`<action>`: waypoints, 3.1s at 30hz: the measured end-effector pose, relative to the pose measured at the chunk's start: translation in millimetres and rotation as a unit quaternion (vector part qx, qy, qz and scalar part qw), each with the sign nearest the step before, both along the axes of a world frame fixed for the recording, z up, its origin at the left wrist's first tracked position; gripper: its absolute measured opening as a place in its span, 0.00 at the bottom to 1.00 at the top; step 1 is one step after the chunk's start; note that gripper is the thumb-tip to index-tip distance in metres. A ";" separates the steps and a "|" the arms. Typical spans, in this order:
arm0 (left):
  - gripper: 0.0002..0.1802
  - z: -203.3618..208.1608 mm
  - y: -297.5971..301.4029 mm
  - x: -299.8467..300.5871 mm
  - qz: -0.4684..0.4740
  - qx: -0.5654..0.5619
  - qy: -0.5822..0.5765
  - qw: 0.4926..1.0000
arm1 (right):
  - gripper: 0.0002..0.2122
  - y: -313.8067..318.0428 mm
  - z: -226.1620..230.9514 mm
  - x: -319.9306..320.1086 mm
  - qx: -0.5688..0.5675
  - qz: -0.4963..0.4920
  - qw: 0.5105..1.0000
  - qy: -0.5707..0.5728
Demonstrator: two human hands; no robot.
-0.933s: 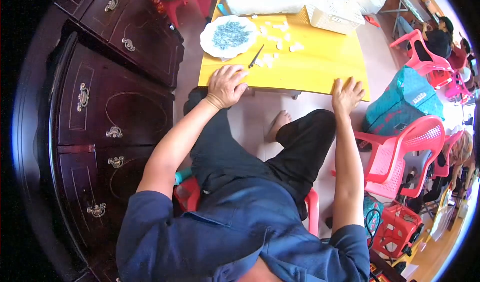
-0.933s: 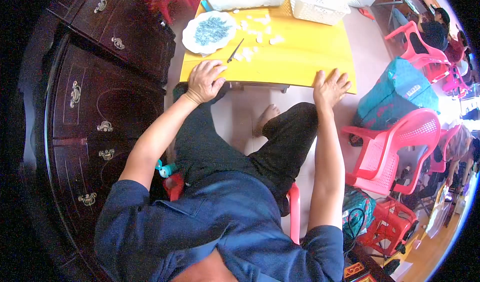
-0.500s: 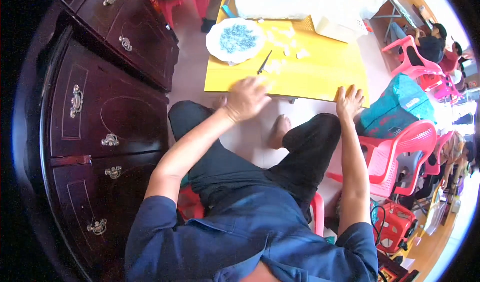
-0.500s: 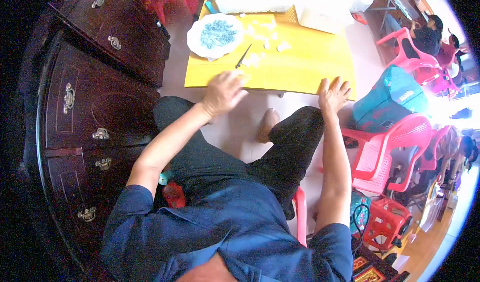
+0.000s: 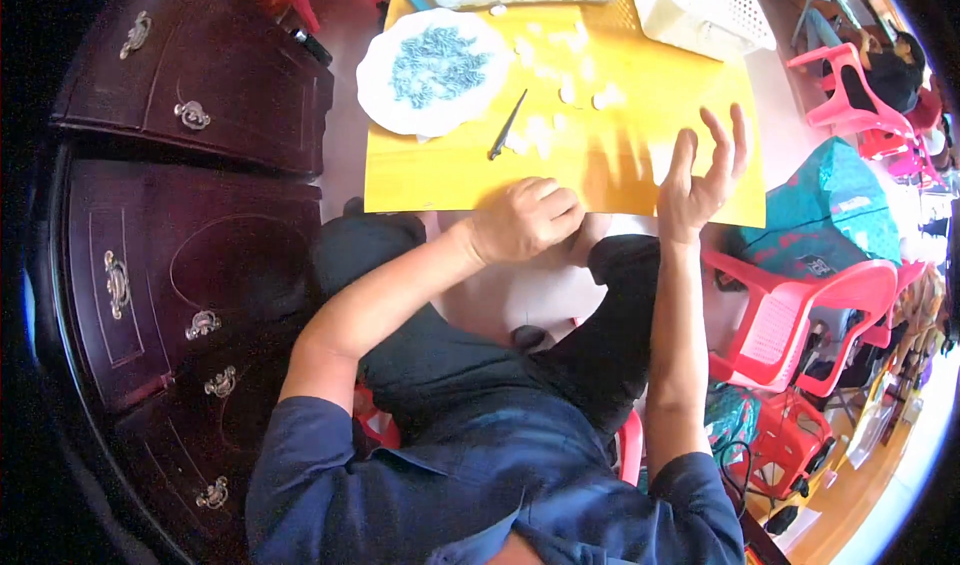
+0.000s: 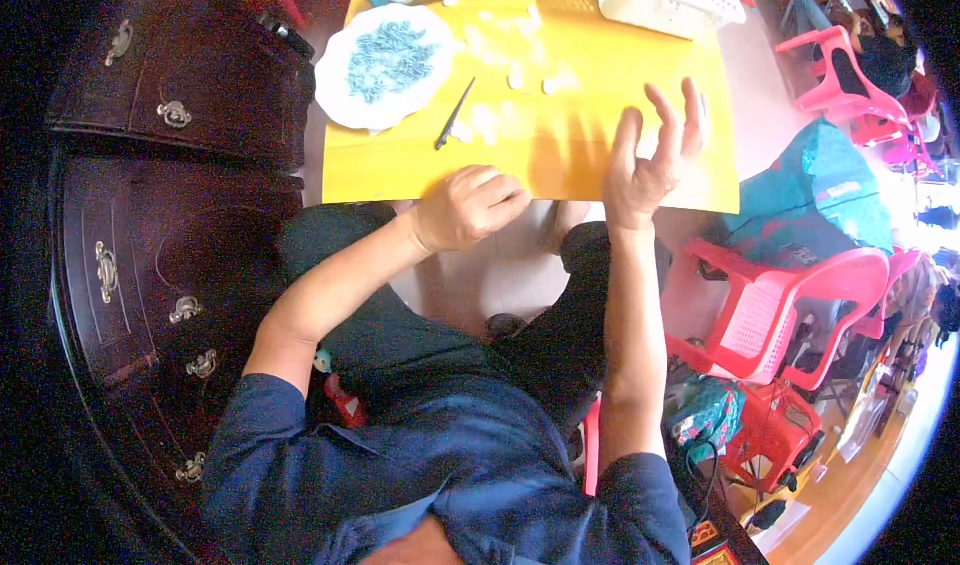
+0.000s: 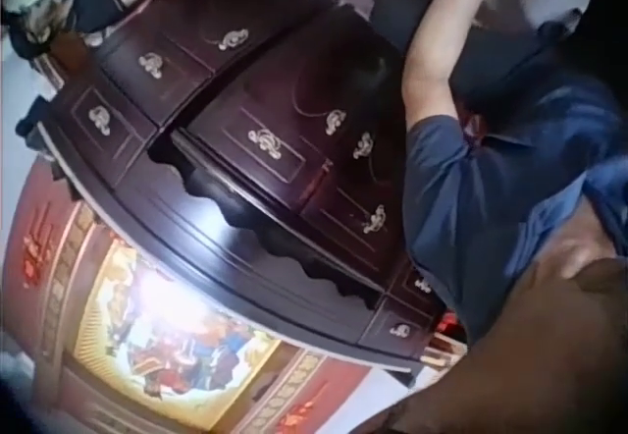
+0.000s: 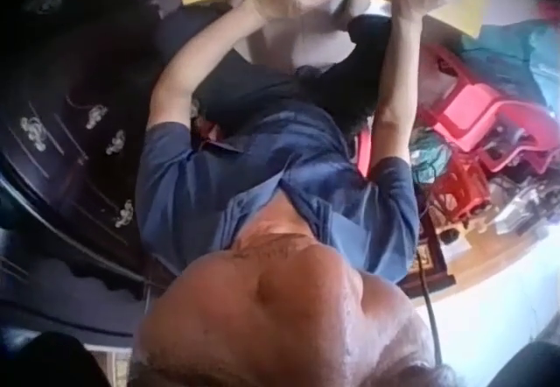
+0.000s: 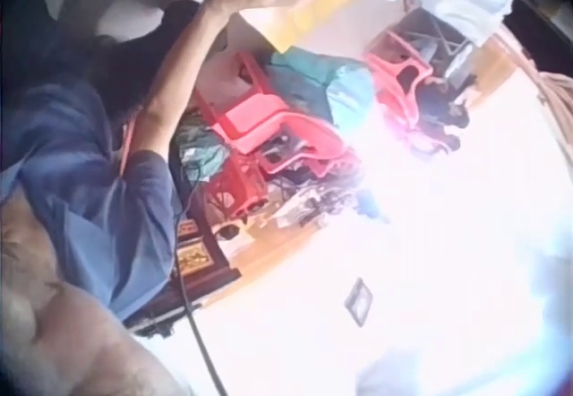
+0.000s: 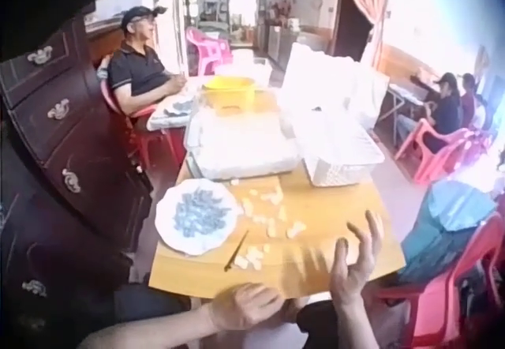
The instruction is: Assembling small blue inserts into white plastic component housings.
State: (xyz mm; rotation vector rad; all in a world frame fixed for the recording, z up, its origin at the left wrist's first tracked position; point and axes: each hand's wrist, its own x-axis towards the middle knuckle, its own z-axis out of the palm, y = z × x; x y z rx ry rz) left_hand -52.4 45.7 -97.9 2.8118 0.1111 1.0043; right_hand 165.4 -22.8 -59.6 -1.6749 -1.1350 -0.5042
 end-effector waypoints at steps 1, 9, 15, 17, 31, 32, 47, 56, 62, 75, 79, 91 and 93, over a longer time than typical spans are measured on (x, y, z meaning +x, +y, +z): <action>0.08 1.0 4.3 1.3 -0.019 -0.002 0.023 1.000 | 0.12 11.9 1.2 0.6 0.027 0.022 0.999 -0.022; 0.08 8.0 39.5 0.8 -0.028 -0.155 0.073 0.985 | 0.07 78.2 -17.8 23.3 0.078 0.148 0.986 0.022; 0.07 18.4 54.9 -5.7 0.043 -0.145 -0.013 0.988 | 0.07 86.3 -26.9 10.8 0.012 0.179 0.973 0.143; 0.07 24.6 55.4 -6.6 0.042 -0.148 -0.010 0.988 | 0.06 88.9 -28.9 10.3 0.013 0.180 0.971 0.156; 0.03 20.7 71.6 -3.8 0.153 -0.151 -0.046 0.976 | 0.06 65.1 -27.6 24.8 -0.263 0.358 0.891 0.096; 0.03 19.8 73.2 -3.9 0.153 -0.153 -0.040 0.975 | 0.06 64.5 -27.8 24.9 -0.273 0.368 0.888 0.052; 0.05 11.6 74.8 11.5 0.123 -0.089 -0.062 0.986 | 0.05 61.9 -25.1 4.0 -0.290 0.270 0.918 -0.031; 0.09 36.8 58.9 28.0 0.146 -0.270 -0.051 0.950 | 0.07 62.0 -20.6 1.2 -0.253 0.288 0.923 0.016; 0.12 41.3 84.1 44.9 0.086 -0.172 -0.114 0.975 | 0.11 72.4 -17.4 -9.7 -0.209 0.420 0.834 0.291; 0.05 37.3 90.7 40.0 0.108 -0.207 -0.127 0.964 | 0.08 73.6 -17.6 3.2 -0.204 0.389 0.820 0.367; 0.05 34.7 94.1 33.3 0.123 -0.236 -0.137 0.954 | 0.08 67.1 -11.3 -0.9 -0.271 0.344 0.885 0.159; 0.04 40.4 90.0 38.9 0.119 -0.267 -0.114 0.949 | 0.05 74.0 -19.9 -14.6 -0.262 0.319 0.910 0.037; 0.04 39.2 91.1 38.2 0.115 -0.268 -0.119 0.949 | 0.04 72.6 -12.0 -16.8 -0.248 0.326 0.912 0.025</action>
